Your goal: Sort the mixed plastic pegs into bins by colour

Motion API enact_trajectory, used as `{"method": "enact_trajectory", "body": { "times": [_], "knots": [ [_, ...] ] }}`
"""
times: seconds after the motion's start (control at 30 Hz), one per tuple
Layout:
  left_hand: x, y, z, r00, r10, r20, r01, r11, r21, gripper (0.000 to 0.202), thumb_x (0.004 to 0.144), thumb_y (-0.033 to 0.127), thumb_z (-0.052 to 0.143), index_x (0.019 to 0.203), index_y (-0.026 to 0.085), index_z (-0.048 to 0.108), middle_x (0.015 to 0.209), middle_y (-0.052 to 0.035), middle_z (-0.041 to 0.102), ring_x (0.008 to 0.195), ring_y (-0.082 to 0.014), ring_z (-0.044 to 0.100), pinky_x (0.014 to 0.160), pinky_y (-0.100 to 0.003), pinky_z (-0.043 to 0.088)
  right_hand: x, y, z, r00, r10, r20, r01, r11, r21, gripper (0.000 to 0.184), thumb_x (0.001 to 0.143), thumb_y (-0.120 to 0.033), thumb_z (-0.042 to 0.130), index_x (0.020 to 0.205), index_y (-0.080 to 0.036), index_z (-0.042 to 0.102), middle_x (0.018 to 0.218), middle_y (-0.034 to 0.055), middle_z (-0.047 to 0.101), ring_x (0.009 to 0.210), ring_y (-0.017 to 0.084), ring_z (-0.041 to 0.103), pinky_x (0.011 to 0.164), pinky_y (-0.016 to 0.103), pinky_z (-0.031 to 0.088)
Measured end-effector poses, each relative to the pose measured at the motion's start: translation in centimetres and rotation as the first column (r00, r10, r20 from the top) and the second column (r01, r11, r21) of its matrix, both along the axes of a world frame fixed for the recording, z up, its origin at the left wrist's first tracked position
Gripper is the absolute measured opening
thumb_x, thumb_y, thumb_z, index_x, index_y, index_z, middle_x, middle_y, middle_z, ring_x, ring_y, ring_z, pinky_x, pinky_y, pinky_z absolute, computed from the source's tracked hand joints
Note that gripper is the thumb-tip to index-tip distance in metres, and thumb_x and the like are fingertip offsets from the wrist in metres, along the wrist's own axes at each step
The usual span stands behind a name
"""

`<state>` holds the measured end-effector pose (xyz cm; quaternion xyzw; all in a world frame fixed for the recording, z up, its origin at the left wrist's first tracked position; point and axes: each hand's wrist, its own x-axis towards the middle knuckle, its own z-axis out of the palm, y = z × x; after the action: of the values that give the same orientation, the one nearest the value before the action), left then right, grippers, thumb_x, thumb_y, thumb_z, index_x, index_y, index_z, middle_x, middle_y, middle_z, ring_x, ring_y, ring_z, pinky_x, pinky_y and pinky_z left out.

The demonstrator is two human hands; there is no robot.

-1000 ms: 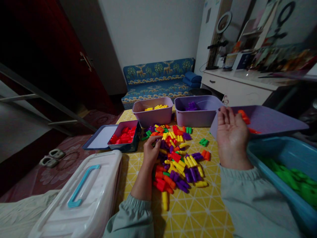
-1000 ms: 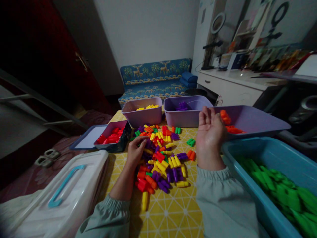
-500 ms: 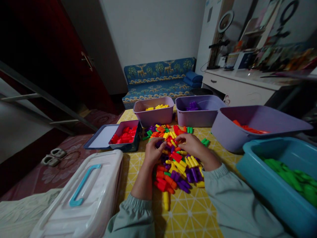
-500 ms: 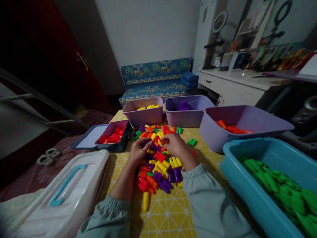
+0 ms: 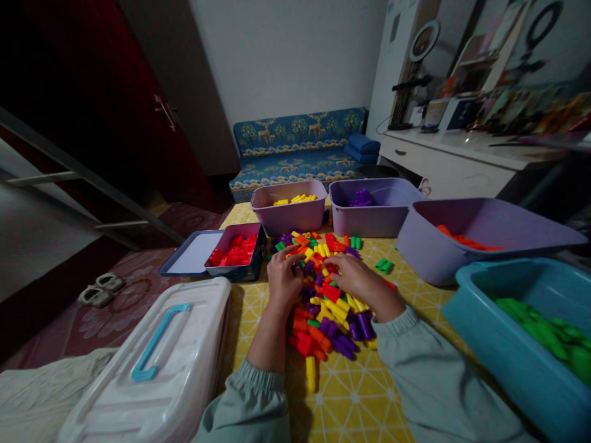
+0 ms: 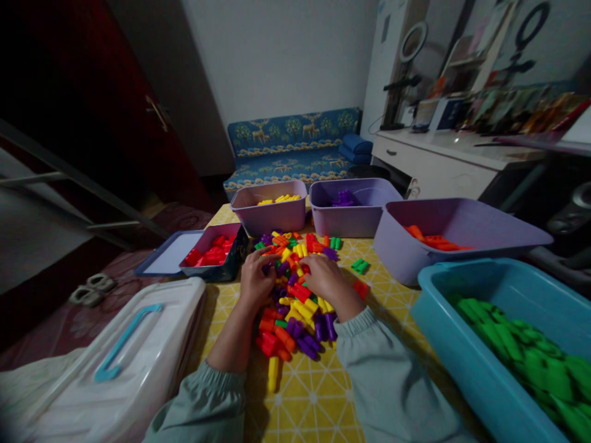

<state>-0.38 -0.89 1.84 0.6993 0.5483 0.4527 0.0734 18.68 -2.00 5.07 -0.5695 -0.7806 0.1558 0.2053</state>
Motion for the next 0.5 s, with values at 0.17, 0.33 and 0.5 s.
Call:
{"method": "enact_trajectory", "body": {
  "times": [0.17, 0.33, 0.5],
  "knots": [
    [0.2, -0.7, 2.6, 0.972, -0.207, 0.111, 0.214, 0.975, -0.052, 0.017, 0.075, 0.015, 0.063, 0.088, 0.018, 0.074, 0.090, -0.0056, 0.072, 0.082, -0.0170, 0.065, 0.077, -0.028, 0.051, 0.4, 0.2, 0.2, 0.996, -0.052, 0.070, 0.057, 0.996, -0.064, 0.026, 0.078, -0.014, 0.062, 0.101, -0.017, 0.072, 0.108, 0.0115, 0.070, 0.103, 0.023, 0.063, 0.092, 0.031, 0.044],
    [0.8, -2.1, 4.7, 0.822, -0.557, 0.118, 0.551, 0.726, -0.413, 0.030, 0.072, 0.015, 0.064, 0.099, 0.017, 0.075, 0.081, -0.0026, 0.072, 0.065, -0.0122, 0.059, 0.059, -0.021, 0.045, 0.5, 0.1, 0.7, 0.995, -0.055, 0.077, 0.066, 0.988, -0.138, 0.024, 0.075, -0.011, 0.059, 0.094, -0.019, 0.072, 0.099, 0.0088, 0.071, 0.088, 0.019, 0.064, 0.073, 0.026, 0.043],
    [0.8, -2.3, 4.2, 0.765, -0.635, 0.108, 0.578, 0.603, -0.550, 0.046, 0.064, 0.007, 0.064, 0.107, 0.017, 0.074, 0.081, -0.0030, 0.071, 0.068, -0.0140, 0.059, 0.060, -0.021, 0.044, 0.4, 0.4, 0.0, 0.997, -0.077, -0.007, 0.076, 0.991, -0.113, 0.019, 0.073, -0.016, 0.066, 0.091, -0.020, 0.071, 0.093, 0.0052, 0.073, 0.082, 0.018, 0.065, 0.067, 0.024, 0.042]
  ]
}}
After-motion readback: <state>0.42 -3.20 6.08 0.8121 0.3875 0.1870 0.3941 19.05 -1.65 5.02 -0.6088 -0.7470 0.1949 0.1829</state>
